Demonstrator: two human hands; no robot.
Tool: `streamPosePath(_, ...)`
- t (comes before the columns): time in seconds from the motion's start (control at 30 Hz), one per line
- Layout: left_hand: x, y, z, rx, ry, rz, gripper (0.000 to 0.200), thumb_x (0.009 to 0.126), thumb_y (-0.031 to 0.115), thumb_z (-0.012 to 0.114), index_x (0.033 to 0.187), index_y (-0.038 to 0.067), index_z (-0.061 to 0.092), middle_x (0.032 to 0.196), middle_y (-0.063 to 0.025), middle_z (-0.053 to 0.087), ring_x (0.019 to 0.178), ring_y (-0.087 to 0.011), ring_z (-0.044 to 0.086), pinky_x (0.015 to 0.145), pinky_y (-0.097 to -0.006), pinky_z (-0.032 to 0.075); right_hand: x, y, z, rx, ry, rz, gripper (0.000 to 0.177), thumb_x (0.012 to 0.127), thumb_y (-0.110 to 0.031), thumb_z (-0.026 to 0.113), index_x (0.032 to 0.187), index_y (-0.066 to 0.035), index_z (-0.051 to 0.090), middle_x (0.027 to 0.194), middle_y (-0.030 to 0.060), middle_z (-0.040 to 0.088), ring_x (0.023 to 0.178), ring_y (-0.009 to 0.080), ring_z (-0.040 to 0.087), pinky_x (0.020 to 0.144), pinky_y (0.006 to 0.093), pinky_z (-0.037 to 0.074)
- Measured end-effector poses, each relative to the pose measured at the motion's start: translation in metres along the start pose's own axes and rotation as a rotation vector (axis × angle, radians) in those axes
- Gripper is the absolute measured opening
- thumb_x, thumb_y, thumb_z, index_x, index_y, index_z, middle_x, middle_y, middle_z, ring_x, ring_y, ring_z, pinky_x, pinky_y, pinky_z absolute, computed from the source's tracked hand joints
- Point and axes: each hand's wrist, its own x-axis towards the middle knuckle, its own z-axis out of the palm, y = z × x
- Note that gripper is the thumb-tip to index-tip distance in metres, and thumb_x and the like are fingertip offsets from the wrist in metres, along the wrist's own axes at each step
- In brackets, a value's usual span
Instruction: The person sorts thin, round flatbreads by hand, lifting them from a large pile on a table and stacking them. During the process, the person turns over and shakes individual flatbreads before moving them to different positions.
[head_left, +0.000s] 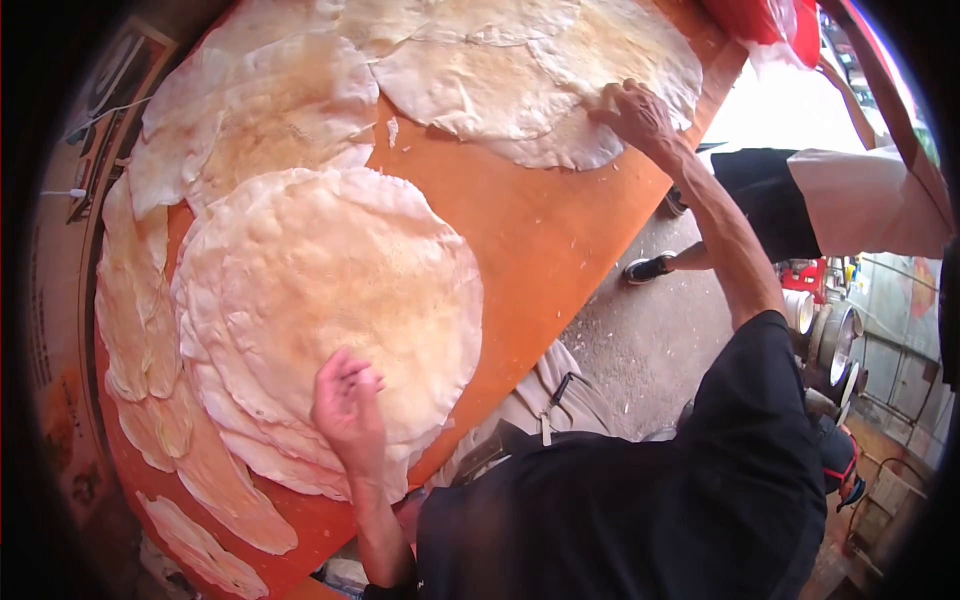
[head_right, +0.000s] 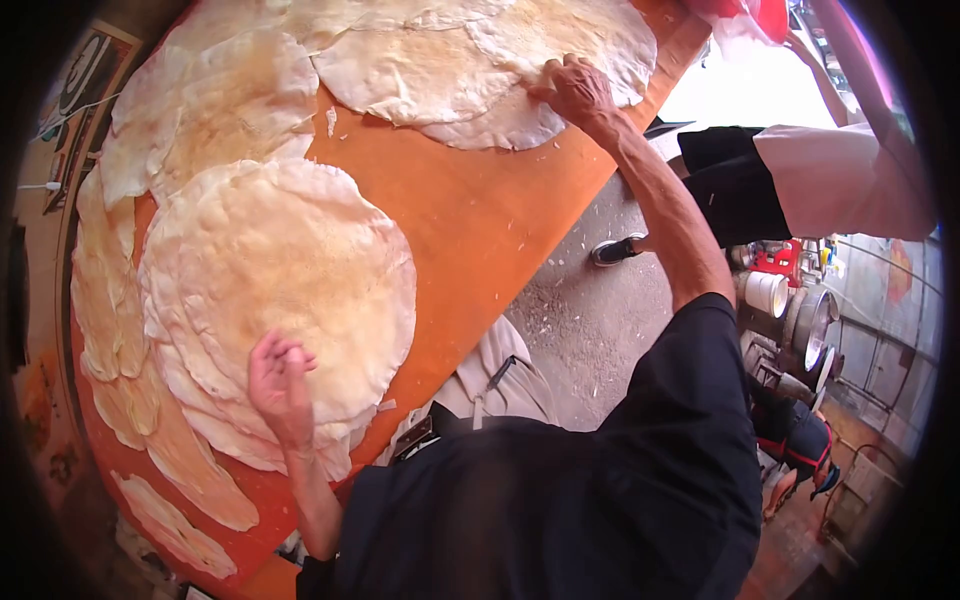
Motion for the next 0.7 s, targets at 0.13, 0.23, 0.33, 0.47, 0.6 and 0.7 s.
streamPosePath(0.13,0.041,0.030,0.070,-0.063,-0.336,-0.088,0.040,0.094,0.008,0.059,0.129,-0.009,0.047,0.104,-0.0145,0.060,0.091,-0.0196,0.064,0.076,-0.0292,0.056,0.018,0.019,-0.008,-0.082,0.235,-0.157,0.016,0.084,-0.008,0.052,0.096,-0.005,0.061,0.082,0.0166,0.066,0.078,0.0345,0.067,0.068,0.0462,0.053)
streamPosePath(0.23,0.091,0.029,0.129,-0.301,-0.429,-0.255,0.051,0.093,0.014,0.061,0.132,-0.011,0.042,0.110,-0.0178,0.058,0.098,-0.0242,0.065,0.081,-0.0327,0.056,0.024,0.016,-0.036,-0.062,0.044,0.045,0.019,0.088,-0.015,0.050,0.099,-0.009,0.064,0.093,0.0166,0.068,0.088,0.0332,0.067,0.073,0.0473,0.052)
streamPosePath(0.33,0.143,0.004,0.184,-0.475,-0.379,-0.364,0.056,0.092,0.017,0.064,0.133,-0.012,0.038,0.116,-0.0198,0.056,0.101,-0.0284,0.064,0.086,-0.0374,0.056,0.017,0.017,-0.041,-0.069,-0.005,-0.122,0.016,0.088,-0.016,0.050,0.092,-0.007,0.062,0.090,0.0150,0.068,0.083,0.0331,0.067,0.069,0.0466,0.052)
streamPosePath(0.47,0.177,-0.010,0.219,-0.619,-0.248,-0.480,0.046,0.090,0.016,0.067,0.123,-0.009,0.047,0.109,-0.0183,0.059,0.100,-0.0290,0.063,0.085,-0.0396,0.057,0.007,0.005,-0.102,-0.041,0.419,-0.090,0.005,0.082,-0.008,0.056,0.083,-0.009,0.062,0.076,0.0095,0.063,0.068,0.0277,0.065,0.059,0.0421,0.052)
streamPosePath(0.6,0.185,-0.001,0.250,-0.724,-0.129,-0.555,0.030,0.087,0.016,0.071,0.106,-0.002,0.058,0.098,-0.0155,0.062,0.091,-0.0266,0.064,0.080,-0.0379,0.058,-0.045,-0.029,-0.092,0.302,0.144,-0.147,0.015,0.087,-0.014,0.058,0.075,-0.006,0.058,0.063,0.0151,0.057,0.056,0.0345,0.058,0.054,0.0442,0.046)
streamPosePath(0.7,0.193,0.005,0.258,-0.851,-0.183,-0.639,0.029,0.086,0.020,0.073,0.105,0.003,0.058,0.095,-0.0125,0.063,0.085,-0.0240,0.064,0.073,-0.0350,0.058,-0.062,-0.030,-0.086,0.543,0.055,0.104,0.017,0.089,-0.015,0.062,0.078,-0.002,0.062,0.062,0.0161,0.059,0.053,0.0252,0.058,0.052,0.0386,0.044)
